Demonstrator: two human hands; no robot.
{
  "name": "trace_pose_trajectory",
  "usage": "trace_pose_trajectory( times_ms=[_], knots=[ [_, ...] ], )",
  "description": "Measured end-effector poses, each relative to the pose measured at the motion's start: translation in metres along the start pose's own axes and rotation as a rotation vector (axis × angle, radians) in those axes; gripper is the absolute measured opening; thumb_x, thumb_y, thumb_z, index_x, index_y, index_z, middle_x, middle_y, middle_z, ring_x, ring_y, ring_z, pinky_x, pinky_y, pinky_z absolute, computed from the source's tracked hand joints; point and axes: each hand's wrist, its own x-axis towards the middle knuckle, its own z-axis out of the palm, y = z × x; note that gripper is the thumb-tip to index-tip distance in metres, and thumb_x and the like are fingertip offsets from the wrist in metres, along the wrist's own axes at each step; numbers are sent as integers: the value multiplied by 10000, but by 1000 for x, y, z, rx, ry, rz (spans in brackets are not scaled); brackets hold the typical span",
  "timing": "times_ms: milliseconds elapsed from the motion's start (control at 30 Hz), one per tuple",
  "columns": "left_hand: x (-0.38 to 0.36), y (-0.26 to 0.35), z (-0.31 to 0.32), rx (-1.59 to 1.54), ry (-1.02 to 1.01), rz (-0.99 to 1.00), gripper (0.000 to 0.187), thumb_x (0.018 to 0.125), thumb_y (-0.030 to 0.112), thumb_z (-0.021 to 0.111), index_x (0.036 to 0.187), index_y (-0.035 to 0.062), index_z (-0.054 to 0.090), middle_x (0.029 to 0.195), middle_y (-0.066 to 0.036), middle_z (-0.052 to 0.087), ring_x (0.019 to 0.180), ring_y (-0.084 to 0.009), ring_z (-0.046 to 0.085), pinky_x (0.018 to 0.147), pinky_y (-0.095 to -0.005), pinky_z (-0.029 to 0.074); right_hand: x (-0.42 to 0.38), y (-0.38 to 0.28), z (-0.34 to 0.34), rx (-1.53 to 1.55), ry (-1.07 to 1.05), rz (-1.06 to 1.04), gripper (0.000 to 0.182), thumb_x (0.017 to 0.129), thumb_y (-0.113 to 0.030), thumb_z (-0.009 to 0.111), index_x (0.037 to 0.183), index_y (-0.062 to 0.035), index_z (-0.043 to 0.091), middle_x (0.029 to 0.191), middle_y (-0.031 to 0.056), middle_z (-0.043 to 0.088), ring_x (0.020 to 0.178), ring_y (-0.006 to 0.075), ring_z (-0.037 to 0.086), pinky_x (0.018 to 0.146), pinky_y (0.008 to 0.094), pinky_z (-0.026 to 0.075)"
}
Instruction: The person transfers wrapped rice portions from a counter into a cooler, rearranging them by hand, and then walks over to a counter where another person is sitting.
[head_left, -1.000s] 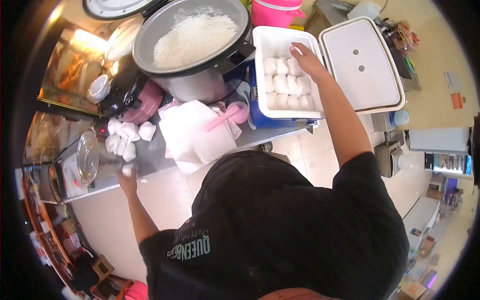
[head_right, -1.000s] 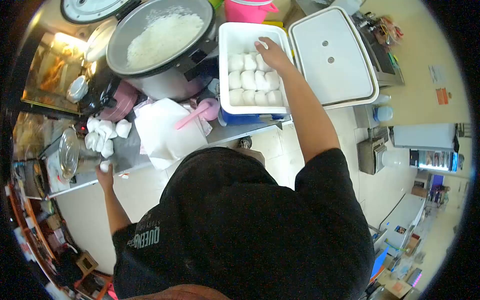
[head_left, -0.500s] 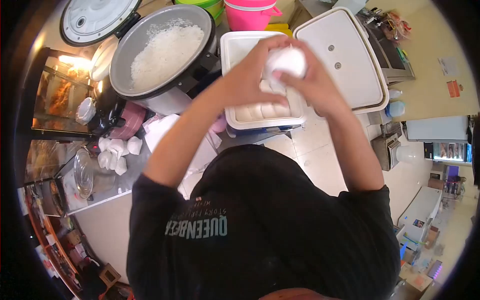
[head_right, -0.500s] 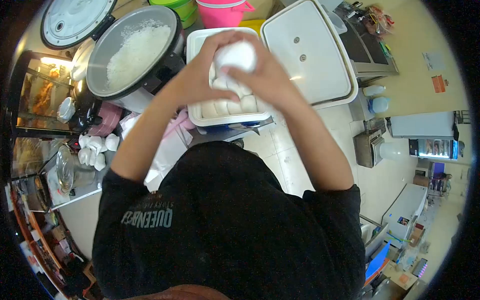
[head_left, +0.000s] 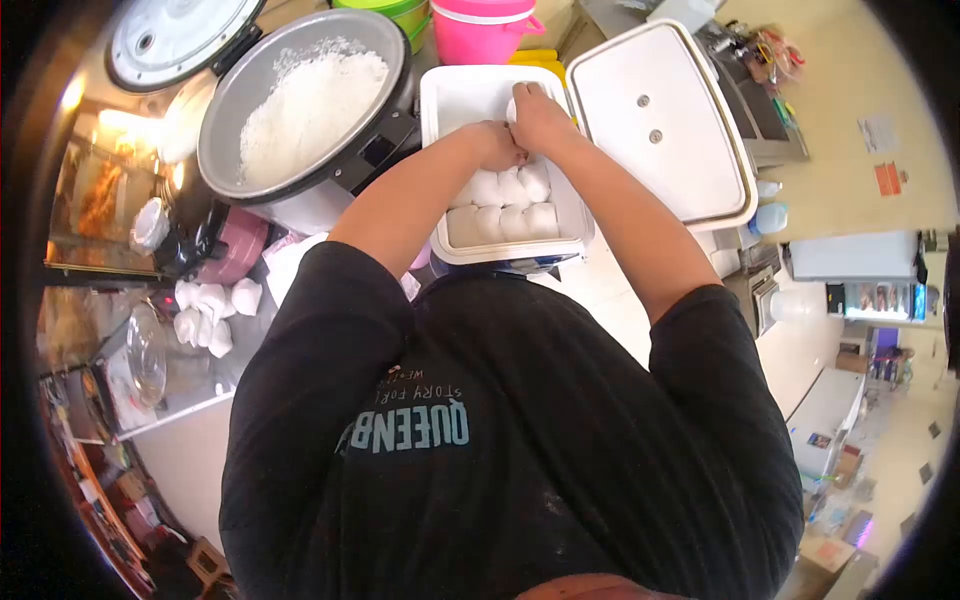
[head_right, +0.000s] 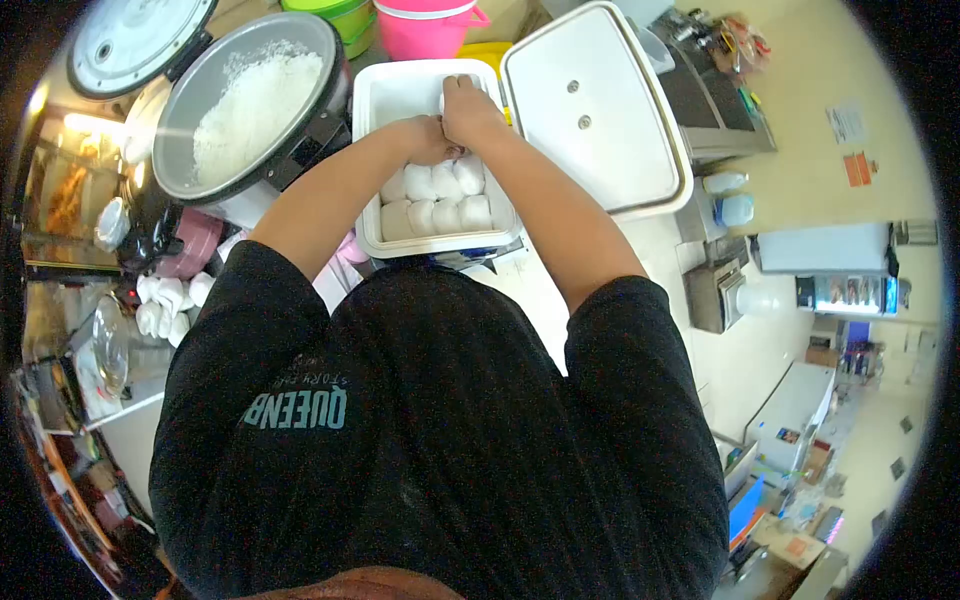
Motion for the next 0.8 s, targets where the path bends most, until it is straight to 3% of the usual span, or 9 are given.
trace_pose_trajectory(
  times_ms=[67,167,200,400,567,600,800],
  knots=[
    [-18,12,-11,27,32,-104,399,981,388,484,1234,161,693,1265,-101,677,1211,-302,594,1030,-425,473,-4,-12,-11,-144,-154,-3,471,847,-166,677,1259,-7,513,1261,255,566,1133,410,623,938,461,538],
    [-7,5,-4,124,-40,-73,406,984,399,473,1253,185,689,1291,-88,667,1222,-298,597,1024,-434,479,1,-14,-16,-356,-300,-97,473,853,-172,681,1267,-7,522,1270,217,578,1153,372,625,929,452,550],
    [-11,6,-7,97,-53,-89,399,983,393,476,1255,195,689,1287,-86,670,1211,-299,606,1018,-438,483,0,-16,-19,-466,-350,-120,515,864,-282,682,1289,-23,548,1310,169,585,1227,337,583,1024,438,494],
    [-31,9,-21,32,-53,-89,364,971,362,493,1233,230,709,1252,-70,693,1151,-292,652,988,-454,501,12,-6,-40,-791,-620,-279,749,802,-449,666,1426,-69,501,1444,132,535,1464,316,342,1231,532,130],
    [-17,0,-12,14,-119,-85,347,955,341,511,1204,232,726,1244,-65,697,1148,-291,655,980,-461,505,14,-8,-20,-847,-681,-297,789,801,-438,648,1466,-51,470,1504,140,489,1505,316,277,1233,556,95],
    [-17,-2,-5,37,-32,-47,341,951,339,517,1194,235,731,1247,-65,695,1147,-291,655,979,-460,505,13,-6,-16,-845,-681,-302,785,802,-430,640,1467,-48,470,1508,142,486,1507,317,274,1233,554,94],
    [-24,-2,-17,-58,-25,-92,347,904,329,602,1172,154,737,1170,-125,719,1071,-319,678,946,-433,518,26,-5,16,-795,-826,-205,692,826,-347,550,1464,-83,512,1523,168,473,1512,320,272,1238,521,66]
  ],
)
